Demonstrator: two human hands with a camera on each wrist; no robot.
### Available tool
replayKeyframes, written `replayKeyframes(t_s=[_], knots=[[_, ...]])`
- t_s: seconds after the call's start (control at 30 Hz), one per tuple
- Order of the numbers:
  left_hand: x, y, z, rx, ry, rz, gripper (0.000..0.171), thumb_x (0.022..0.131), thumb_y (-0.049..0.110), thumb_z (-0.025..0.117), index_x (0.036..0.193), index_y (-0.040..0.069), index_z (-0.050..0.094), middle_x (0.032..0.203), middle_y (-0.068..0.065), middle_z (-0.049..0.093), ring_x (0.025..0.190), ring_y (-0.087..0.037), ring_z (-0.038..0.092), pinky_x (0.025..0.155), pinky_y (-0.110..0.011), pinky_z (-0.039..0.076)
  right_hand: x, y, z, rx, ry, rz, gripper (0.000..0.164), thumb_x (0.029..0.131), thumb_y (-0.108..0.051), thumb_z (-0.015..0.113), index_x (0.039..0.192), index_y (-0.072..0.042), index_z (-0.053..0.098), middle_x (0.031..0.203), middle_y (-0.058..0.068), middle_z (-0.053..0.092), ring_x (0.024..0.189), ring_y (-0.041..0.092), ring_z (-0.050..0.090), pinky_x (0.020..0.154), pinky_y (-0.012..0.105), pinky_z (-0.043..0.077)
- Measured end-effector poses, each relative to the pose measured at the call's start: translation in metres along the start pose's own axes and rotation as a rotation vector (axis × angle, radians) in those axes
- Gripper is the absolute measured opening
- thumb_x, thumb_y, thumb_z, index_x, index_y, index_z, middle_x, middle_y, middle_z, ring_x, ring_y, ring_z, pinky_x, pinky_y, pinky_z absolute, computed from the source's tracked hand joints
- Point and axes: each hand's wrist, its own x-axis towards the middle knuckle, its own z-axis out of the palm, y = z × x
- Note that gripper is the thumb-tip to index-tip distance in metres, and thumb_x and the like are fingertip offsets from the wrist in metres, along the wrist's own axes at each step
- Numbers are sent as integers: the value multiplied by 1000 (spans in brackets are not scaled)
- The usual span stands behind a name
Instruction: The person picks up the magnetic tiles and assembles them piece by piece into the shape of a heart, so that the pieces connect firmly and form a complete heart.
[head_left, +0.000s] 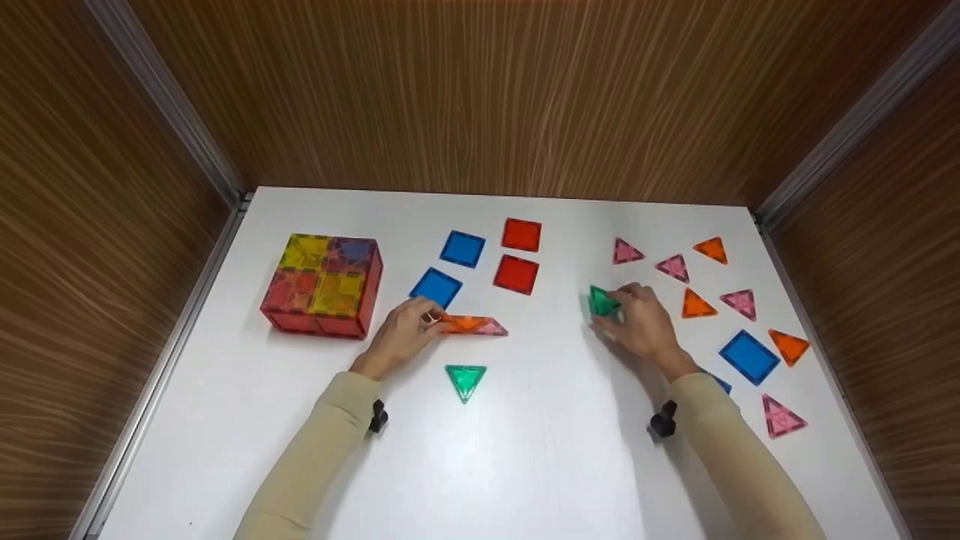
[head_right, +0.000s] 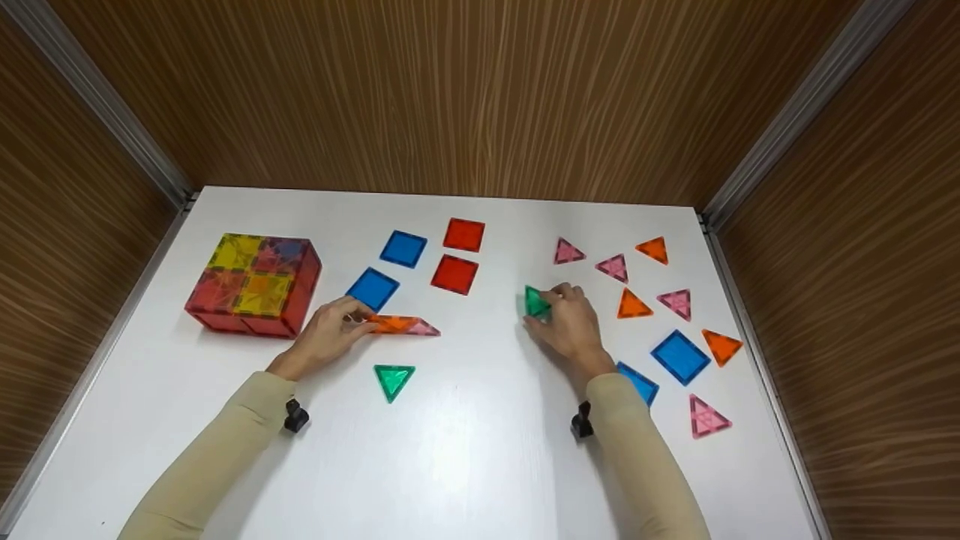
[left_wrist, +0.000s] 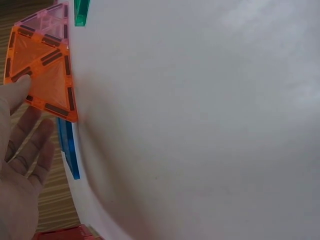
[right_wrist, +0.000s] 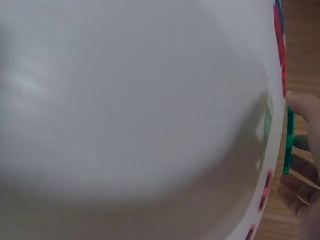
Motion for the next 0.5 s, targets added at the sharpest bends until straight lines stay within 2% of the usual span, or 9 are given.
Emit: replayKeyframes(t_s=[0.13,0.3,0.5], knots=[[1,2,0,-1,-11,-19,21,100,26,74,116,13,71,117,-8,68,110,-25,65,103,-43,59,-15,-21,5,12,-20,-94,58,89,-37,86,132,-1,71,127,21,65,110,34,61,96,51,60],[-4,3,-2,15,-18,-48,30,100,32,72,124,14,69,123,-8,68,111,-26,63,104,-43,59,-34,-49,17,27,-101,-183,55,89,-38,86,132,-8,73,127,16,66,108,27,61,92,46,61],[-27,1,-4,63,22,-73,40,98,34,76,129,10,68,124,-11,69,107,-26,62,103,-44,58,-55,-78,33,-17,-172,-267,55,88,-43,85,132,-12,74,124,11,69,102,19,62,88,38,61]])
